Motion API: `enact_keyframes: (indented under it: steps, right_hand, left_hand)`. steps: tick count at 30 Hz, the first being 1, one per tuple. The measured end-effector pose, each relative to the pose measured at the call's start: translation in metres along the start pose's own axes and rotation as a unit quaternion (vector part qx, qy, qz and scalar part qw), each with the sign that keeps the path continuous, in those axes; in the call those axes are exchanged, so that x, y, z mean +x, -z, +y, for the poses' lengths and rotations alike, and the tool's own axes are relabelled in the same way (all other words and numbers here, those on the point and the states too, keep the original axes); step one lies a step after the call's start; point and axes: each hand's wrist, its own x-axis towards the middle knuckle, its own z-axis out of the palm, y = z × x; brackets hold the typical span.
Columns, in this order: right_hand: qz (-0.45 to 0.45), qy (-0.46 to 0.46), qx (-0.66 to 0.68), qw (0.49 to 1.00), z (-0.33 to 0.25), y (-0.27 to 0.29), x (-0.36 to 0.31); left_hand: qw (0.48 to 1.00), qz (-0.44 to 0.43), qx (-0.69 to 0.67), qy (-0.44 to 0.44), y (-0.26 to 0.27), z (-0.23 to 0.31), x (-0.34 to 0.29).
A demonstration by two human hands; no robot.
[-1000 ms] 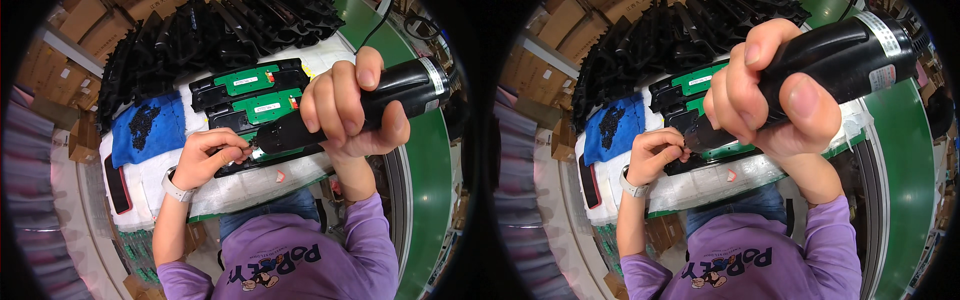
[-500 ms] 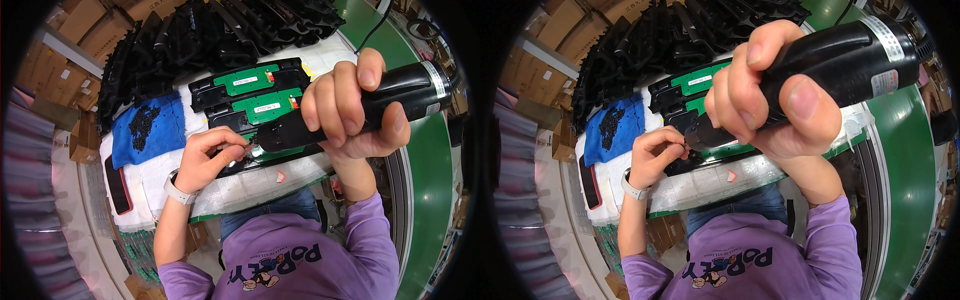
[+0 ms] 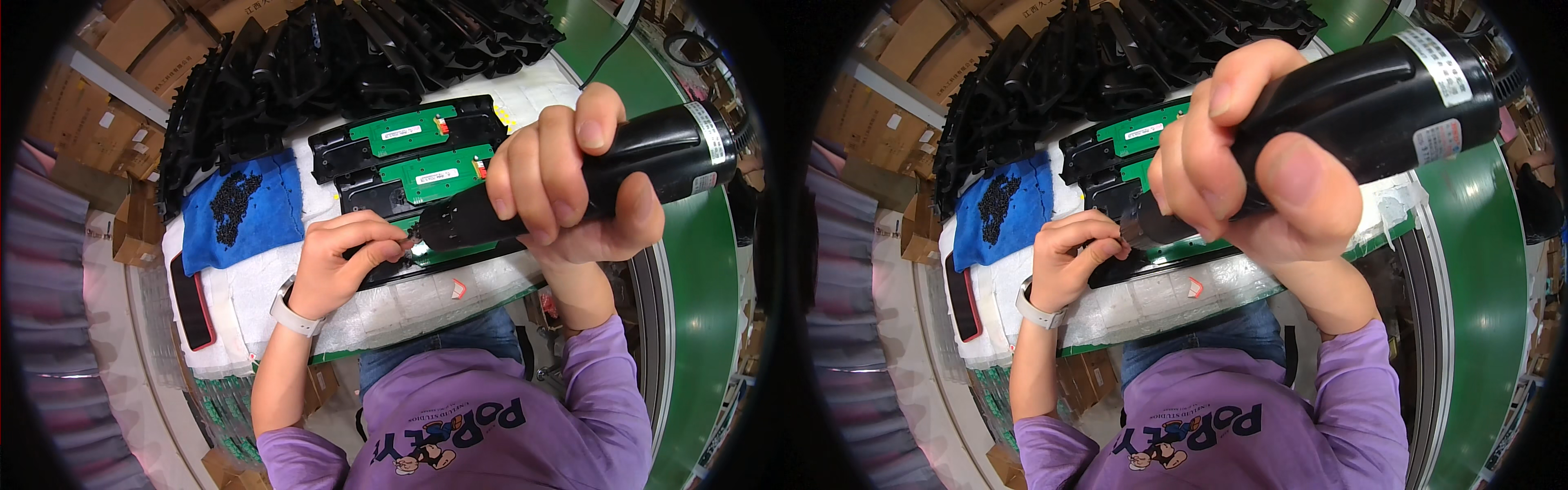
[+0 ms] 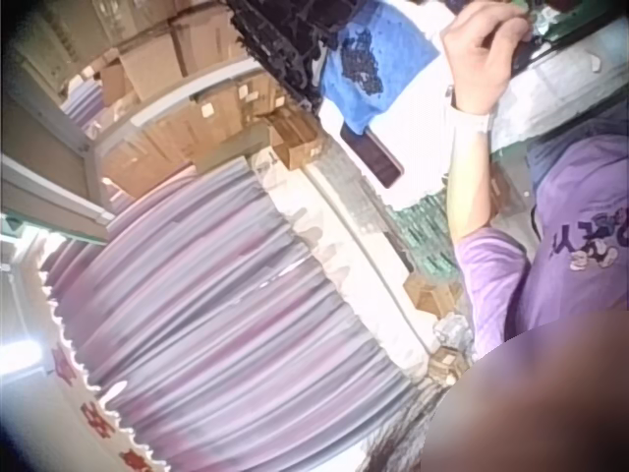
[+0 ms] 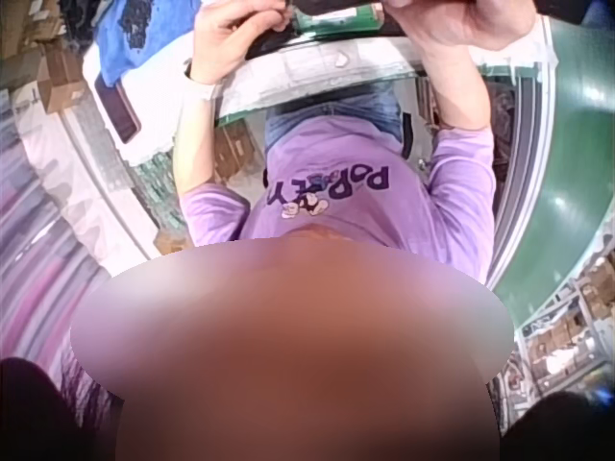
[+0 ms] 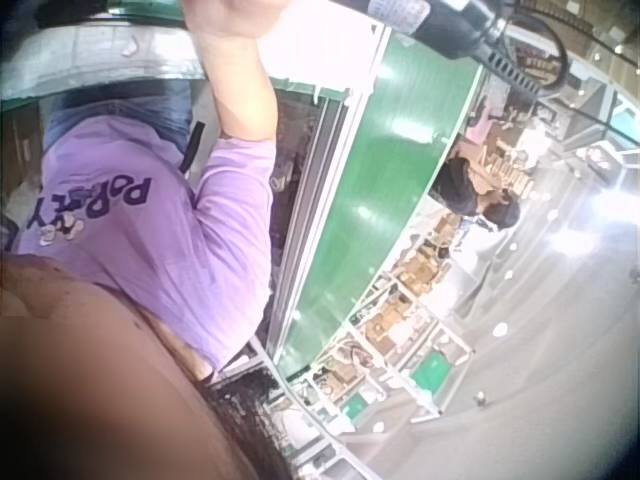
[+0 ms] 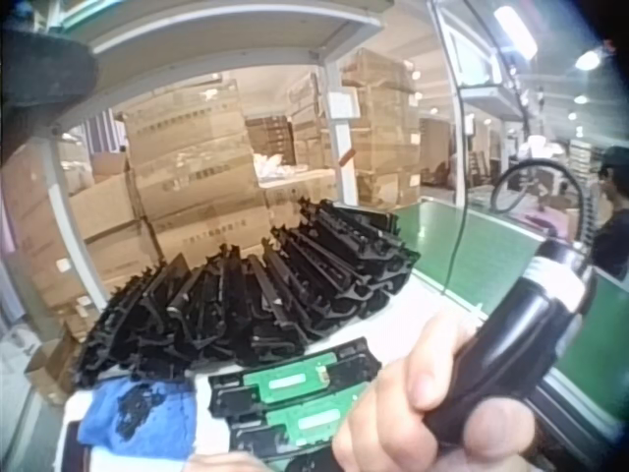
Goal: Assembling components and driving screws into printer toner cartridges at a workstation.
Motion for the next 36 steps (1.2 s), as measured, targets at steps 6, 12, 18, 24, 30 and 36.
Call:
enact_keyframes:
  steps: [6, 12, 18, 24, 30, 36]
  right_hand:
    - [0.015, -0.054, -0.023, 0.998, 0.003, -0.002, 0.001]
    - [0.180, -0.080, -0.055, 0.979, 0.007, -0.013, 0.006]
    - [0.240, -0.035, -0.055, 0.968, 0.007, -0.013, 0.008]
    - [0.239, -0.006, -0.021, 0.971, 0.004, -0.004, 0.007]
    - [0.173, 0.004, 0.012, 0.985, 0.001, 0.007, -0.001]
    - [0.132, 0.003, 0.027, 0.991, -0.003, 0.012, -0.003]
  left_hand:
    - [0.987, -0.006, 0.147, -0.066, -0.004, 0.003, 0.000]
    - [0.957, -0.009, 0.259, -0.133, -0.009, 0.004, 0.000]
    - [0.962, 0.025, 0.251, -0.110, -0.010, 0.002, -0.002]
    - [0.992, 0.089, 0.086, 0.000, -0.008, 0.007, -0.003]
    - [0.987, 0.117, 0.113, -0.006, -0.006, 0.002, -0.005]
    - [0.975, 0.108, 0.172, -0.094, -0.007, 0.001, -0.005]
